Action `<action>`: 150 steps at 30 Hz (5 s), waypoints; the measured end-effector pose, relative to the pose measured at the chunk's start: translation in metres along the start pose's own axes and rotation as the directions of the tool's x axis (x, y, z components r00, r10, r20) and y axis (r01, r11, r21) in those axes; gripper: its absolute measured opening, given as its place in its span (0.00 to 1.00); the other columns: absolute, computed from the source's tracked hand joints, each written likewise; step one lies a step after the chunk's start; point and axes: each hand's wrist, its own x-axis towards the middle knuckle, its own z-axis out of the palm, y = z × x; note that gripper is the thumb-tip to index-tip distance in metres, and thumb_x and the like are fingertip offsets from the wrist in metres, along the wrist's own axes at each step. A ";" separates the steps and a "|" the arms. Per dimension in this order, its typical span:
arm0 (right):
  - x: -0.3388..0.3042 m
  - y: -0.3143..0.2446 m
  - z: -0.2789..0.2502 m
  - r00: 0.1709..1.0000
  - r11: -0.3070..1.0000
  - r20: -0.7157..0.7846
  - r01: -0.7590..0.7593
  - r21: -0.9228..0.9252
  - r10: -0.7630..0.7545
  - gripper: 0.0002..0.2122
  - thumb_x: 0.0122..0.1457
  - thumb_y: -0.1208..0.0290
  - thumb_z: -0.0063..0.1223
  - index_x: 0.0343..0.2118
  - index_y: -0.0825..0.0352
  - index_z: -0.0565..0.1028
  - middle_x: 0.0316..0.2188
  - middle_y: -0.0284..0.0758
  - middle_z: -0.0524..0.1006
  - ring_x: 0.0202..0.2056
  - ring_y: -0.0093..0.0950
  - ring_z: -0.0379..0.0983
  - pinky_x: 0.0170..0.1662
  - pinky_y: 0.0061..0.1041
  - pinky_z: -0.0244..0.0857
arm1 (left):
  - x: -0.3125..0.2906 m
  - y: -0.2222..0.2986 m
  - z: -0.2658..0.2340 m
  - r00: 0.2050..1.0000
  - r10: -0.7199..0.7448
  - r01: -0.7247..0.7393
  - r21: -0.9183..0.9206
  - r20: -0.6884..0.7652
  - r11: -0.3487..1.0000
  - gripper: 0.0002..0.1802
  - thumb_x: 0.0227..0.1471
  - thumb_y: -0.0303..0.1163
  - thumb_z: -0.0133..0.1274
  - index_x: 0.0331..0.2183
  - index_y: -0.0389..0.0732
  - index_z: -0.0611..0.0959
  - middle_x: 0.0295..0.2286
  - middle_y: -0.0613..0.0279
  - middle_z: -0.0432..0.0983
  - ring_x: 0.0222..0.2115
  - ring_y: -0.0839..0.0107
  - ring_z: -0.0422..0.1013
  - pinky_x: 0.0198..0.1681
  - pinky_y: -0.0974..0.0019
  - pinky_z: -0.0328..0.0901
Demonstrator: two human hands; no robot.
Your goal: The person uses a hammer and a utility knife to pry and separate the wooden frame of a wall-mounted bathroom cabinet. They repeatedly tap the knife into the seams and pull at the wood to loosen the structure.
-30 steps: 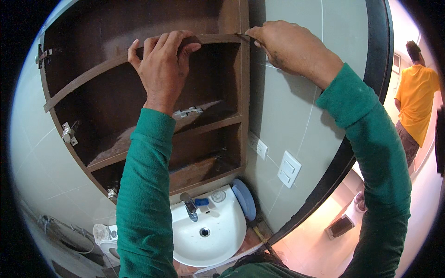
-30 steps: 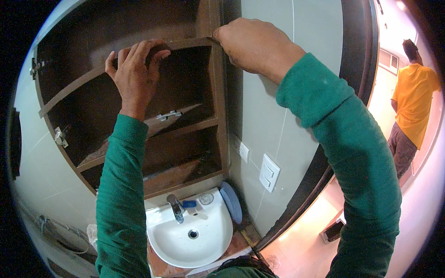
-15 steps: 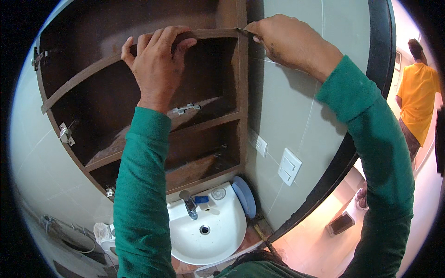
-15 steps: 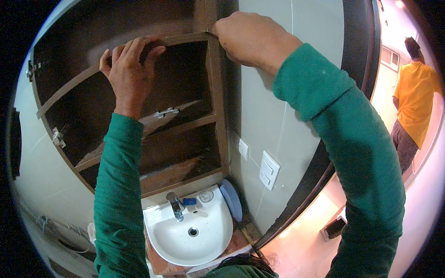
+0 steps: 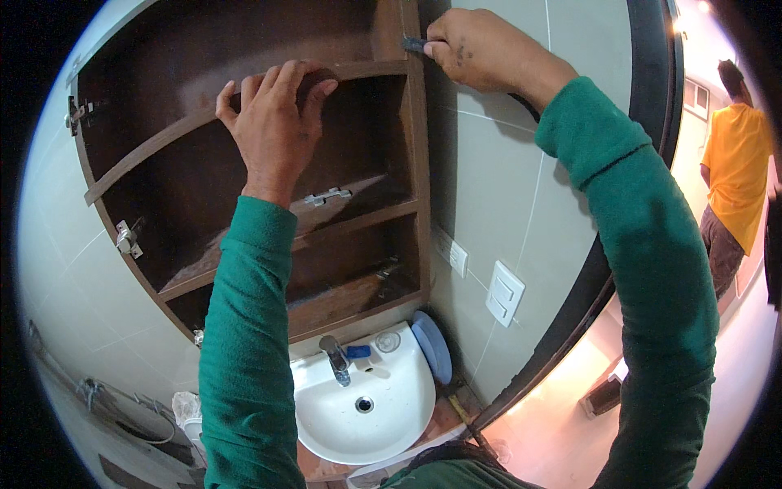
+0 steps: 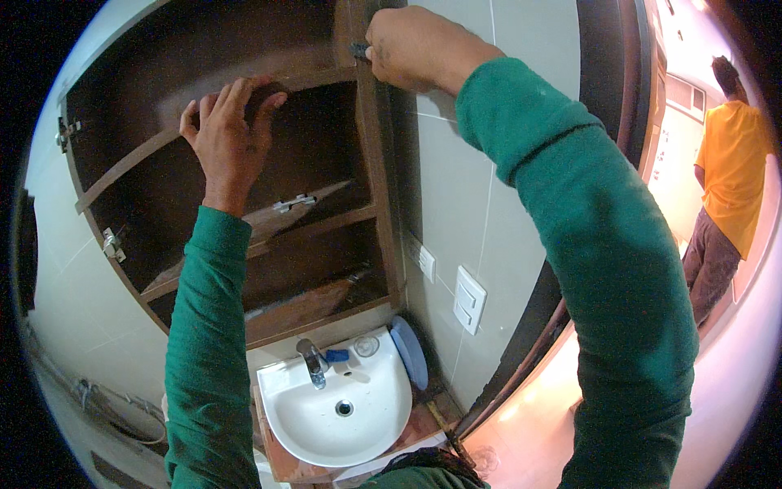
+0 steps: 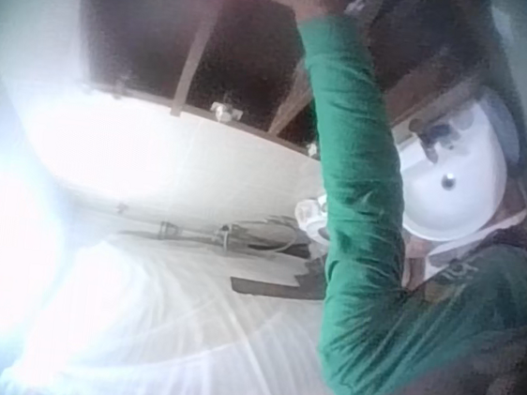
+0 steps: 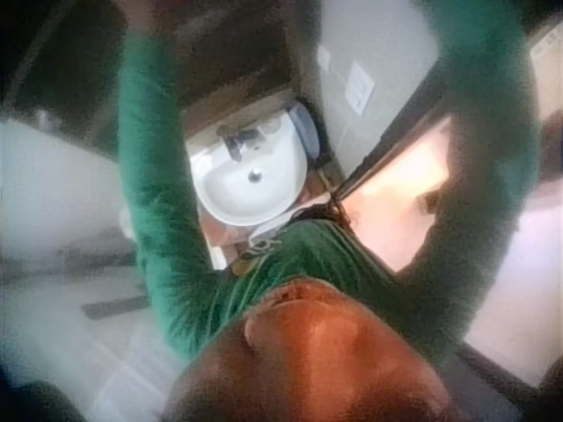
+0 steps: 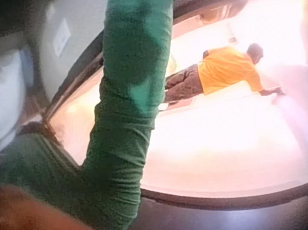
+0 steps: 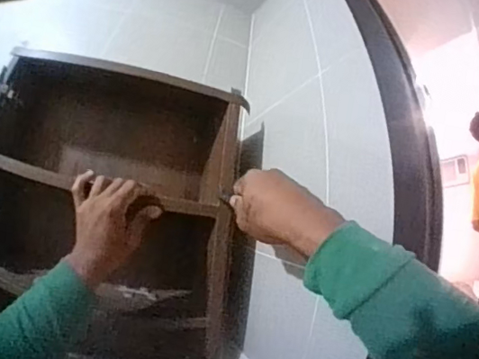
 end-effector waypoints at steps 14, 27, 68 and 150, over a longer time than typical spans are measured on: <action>-0.006 -0.012 0.014 0.998 0.978 -0.057 -0.037 -0.207 0.026 0.12 0.68 0.67 0.55 0.34 0.68 0.86 0.24 0.49 0.82 0.28 0.46 0.81 0.37 0.45 0.76 | -0.001 0.000 -0.004 1.000 -0.002 0.003 -0.005 0.024 1.000 0.14 0.62 0.52 0.59 0.43 0.57 0.87 0.38 0.75 0.83 0.44 0.67 0.76 0.64 0.45 0.49; -0.002 -0.003 0.006 0.995 0.986 -0.099 0.005 -0.167 -0.022 0.11 0.70 0.66 0.52 0.39 0.65 0.85 0.26 0.44 0.83 0.31 0.43 0.83 0.38 0.44 0.77 | 0.001 0.001 -0.005 0.998 -0.005 0.005 0.000 0.060 1.000 0.14 0.62 0.50 0.60 0.45 0.57 0.86 0.41 0.73 0.83 0.46 0.65 0.75 0.63 0.47 0.51; -0.018 -0.023 -0.052 0.934 0.986 -0.327 -0.112 0.120 0.146 0.10 0.62 0.69 0.56 0.33 0.72 0.83 0.27 0.56 0.79 0.30 0.55 0.79 0.37 0.49 0.72 | 0.042 0.083 0.025 0.962 -0.086 0.104 -0.054 0.259 0.993 0.15 0.54 0.51 0.64 0.37 0.54 0.93 0.37 0.62 0.87 0.46 0.56 0.76 0.59 0.43 0.55; -0.009 -0.026 -0.058 0.908 0.868 -0.279 -0.154 0.472 0.313 0.16 0.65 0.65 0.52 0.30 0.75 0.81 0.18 0.45 0.77 0.20 0.31 0.76 0.29 0.36 0.70 | 0.044 0.082 0.036 0.953 -0.172 0.216 -0.162 0.249 0.963 0.14 0.52 0.48 0.64 0.35 0.51 0.92 0.38 0.58 0.86 0.42 0.50 0.77 0.65 0.31 0.51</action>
